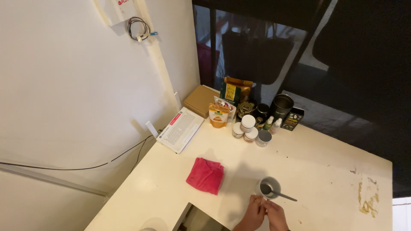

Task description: The person organizes a cluttered desk by moving various items, including jars, a mug, a telephone, and a box, into a more orderly arrangement. They use a pink cloth to wipe the desk surface and a duster to clean the wall and desk area. The person also opens a drawer and rearranges items inside it.

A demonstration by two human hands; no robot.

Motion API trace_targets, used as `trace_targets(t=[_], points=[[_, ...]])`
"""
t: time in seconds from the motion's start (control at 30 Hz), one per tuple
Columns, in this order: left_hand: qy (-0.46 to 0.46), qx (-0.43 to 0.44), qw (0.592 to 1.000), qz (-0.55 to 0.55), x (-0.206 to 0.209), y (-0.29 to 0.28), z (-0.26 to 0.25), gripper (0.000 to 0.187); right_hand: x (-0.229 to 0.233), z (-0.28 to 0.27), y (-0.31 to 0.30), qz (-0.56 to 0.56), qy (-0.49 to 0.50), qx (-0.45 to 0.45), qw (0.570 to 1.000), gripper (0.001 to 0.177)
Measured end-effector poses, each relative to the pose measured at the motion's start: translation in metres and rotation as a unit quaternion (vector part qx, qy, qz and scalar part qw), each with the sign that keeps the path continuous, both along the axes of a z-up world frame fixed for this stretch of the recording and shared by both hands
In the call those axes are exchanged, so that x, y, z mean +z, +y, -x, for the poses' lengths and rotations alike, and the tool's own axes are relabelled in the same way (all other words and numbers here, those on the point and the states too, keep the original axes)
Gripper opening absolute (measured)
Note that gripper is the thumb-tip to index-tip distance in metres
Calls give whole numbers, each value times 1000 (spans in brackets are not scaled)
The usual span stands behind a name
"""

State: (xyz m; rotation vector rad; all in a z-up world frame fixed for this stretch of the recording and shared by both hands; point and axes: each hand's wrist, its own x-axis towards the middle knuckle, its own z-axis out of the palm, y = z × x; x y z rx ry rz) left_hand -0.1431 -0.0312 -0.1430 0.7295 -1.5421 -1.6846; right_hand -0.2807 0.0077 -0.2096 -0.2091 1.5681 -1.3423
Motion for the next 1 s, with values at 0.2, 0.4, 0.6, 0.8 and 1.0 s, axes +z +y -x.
trace_targets(t=[0.2, 0.4, 0.6, 0.8, 1.0], points=[[-11, 16, 1000, 14, 6, -16, 5, 21, 56, -9, -18, 12, 2, 25, 1000, 27], [-21, 17, 1000, -10, 11, -26, 3, 23, 75, -16, -29, 26, 4, 43, 999, 28], [-37, 14, 998, -48, 12, -31, 4, 29, 95, -19, -31, 0, -6, 44, 999, 31], [-37, 19, 991, -128, 10, -35, 5, 35, 109, -23, -34, -5, -26, 26, 999, 32], [-49, 34, 976, -211, 12, -33, 2, 43, 93, -21, -32, 18, -23, 22, 999, 34]])
